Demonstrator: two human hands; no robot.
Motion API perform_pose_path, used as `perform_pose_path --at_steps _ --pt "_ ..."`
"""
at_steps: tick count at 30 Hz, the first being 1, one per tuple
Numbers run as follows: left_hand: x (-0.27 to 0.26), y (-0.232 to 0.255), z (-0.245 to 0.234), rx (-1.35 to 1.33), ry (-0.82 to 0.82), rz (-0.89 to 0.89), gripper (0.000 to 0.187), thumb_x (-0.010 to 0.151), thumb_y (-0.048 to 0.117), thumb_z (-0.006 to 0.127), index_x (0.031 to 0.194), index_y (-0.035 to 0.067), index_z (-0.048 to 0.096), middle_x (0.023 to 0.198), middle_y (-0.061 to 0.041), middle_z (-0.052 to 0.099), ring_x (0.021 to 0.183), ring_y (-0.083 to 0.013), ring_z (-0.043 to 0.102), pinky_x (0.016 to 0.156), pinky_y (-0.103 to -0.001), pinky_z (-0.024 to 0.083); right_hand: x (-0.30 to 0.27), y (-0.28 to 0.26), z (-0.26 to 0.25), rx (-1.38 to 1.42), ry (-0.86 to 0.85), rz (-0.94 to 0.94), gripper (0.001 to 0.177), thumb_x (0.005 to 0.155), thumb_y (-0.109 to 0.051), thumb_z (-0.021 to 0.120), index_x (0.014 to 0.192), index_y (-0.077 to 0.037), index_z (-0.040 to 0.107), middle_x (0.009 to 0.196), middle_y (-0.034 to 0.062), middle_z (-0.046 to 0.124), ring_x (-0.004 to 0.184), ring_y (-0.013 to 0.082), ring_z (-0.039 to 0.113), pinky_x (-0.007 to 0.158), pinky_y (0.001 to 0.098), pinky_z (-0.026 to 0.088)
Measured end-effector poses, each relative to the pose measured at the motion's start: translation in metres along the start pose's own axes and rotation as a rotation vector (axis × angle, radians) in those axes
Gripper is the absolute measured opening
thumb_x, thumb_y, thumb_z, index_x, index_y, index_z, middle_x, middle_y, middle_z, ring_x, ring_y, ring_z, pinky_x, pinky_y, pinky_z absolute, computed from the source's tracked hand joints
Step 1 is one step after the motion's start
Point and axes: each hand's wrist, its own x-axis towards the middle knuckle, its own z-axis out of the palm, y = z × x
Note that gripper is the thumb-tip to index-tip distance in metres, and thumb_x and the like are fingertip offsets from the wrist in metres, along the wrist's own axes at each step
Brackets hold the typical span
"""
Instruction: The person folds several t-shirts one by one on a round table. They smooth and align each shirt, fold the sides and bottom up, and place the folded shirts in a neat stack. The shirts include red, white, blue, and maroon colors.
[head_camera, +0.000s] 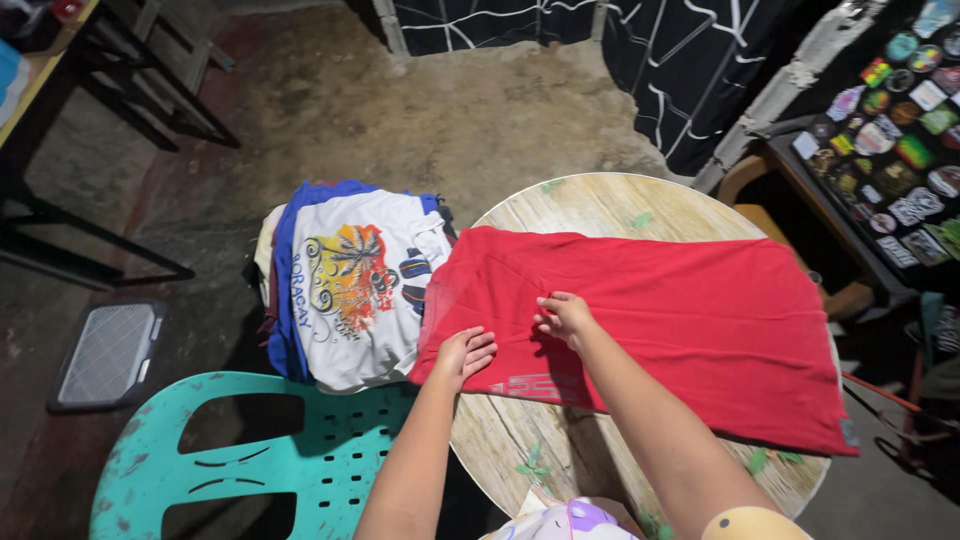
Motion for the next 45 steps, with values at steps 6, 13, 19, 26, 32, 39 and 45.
perform_pose_path --at_steps 6,13,19,26,32,39,45 --pt "-0.025 0.021 0.006 -0.226 -0.13 -0.05 0.08 0.099 0.064 0.032 0.146 0.001 0.048 0.14 -0.017 0.065 0.126 -0.036 0.063 0.104 -0.049 0.05 -0.027 0.003 0.026 -0.487 -0.004 -0.542 0.02 0.089 -0.009 0.074 0.108 -0.006 0.067 0.094 0.0061 0.065 0.079 0.0207 0.064 0.065 0.036 0.048" --pt "-0.049 0.054 0.001 -0.218 -0.02 -0.119 0.097 0.083 0.082 0.038 0.15 0.012 0.044 0.142 -0.009 0.06 0.131 -0.0342 0.056 0.104 -0.056 0.039 -0.159 0.006 0.038 -1.324 -0.179 -1.001 0.025 0.076 0.003 0.066 0.091 -0.017 0.07 0.097 0.008 0.06 0.091 0.0308 0.065 0.073 0.0456 0.052" --pt "-0.003 0.027 -0.036 0.545 0.154 0.241 0.055 0.088 0.035 0.077 0.13 0.001 0.065 0.124 -0.013 0.076 0.115 -0.023 0.07 0.098 -0.037 0.053 -0.179 0.007 0.029 -1.258 -0.169 -0.954 0.03 0.07 0.007 0.064 0.091 -0.014 0.069 0.097 0.0083 0.058 0.095 0.0304 0.063 0.075 0.0439 0.052" --pt "-0.03 0.022 -0.034 1.182 0.504 0.501 0.028 0.096 0.037 0.067 0.113 0.016 0.073 0.101 -0.011 0.077 0.097 -0.0301 0.072 0.084 -0.041 0.055 -0.158 0.023 0.004 -1.205 -0.363 -0.826 0.04 0.076 0.006 0.065 0.106 -0.018 0.074 0.096 0.0073 0.059 0.086 0.0249 0.065 0.072 0.0384 0.053" --pt "-0.039 0.071 0.02 1.335 0.737 0.689 0.033 0.087 0.035 0.072 0.117 0.022 0.067 0.124 -0.011 0.063 0.116 -0.0366 0.06 0.096 -0.049 0.048 -0.083 0.008 -0.084 -0.5 -0.124 -0.7 0.034 0.092 -0.002 0.067 0.125 -0.01 0.07 0.082 0.0021 0.065 0.064 0.0088 0.063 0.051 0.0283 0.054" --pt "0.073 0.126 0.03 1.344 0.537 0.902 0.065 0.093 0.032 0.069 0.148 0.008 0.043 0.149 -0.02 0.047 0.135 -0.0425 0.046 0.109 -0.058 0.036 -0.026 -0.079 -0.286 -0.075 0.471 -0.456 0.046 0.093 -0.003 0.064 0.138 -0.008 0.061 0.098 0.0062 0.068 0.071 0.0148 0.064 0.054 0.0301 0.053" --pt "0.113 0.152 0.038 1.358 0.447 0.506 0.07 0.091 0.045 0.065 0.149 0.009 0.049 0.14 -0.02 0.06 0.129 -0.0393 0.056 0.107 -0.055 0.043 -0.029 -0.118 -0.38 0.1 0.673 -0.344 0.074 0.091 -0.003 0.068 0.157 -0.01 0.038 0.114 0.0106 0.067 0.08 0.0202 0.068 0.056 0.0323 0.052"
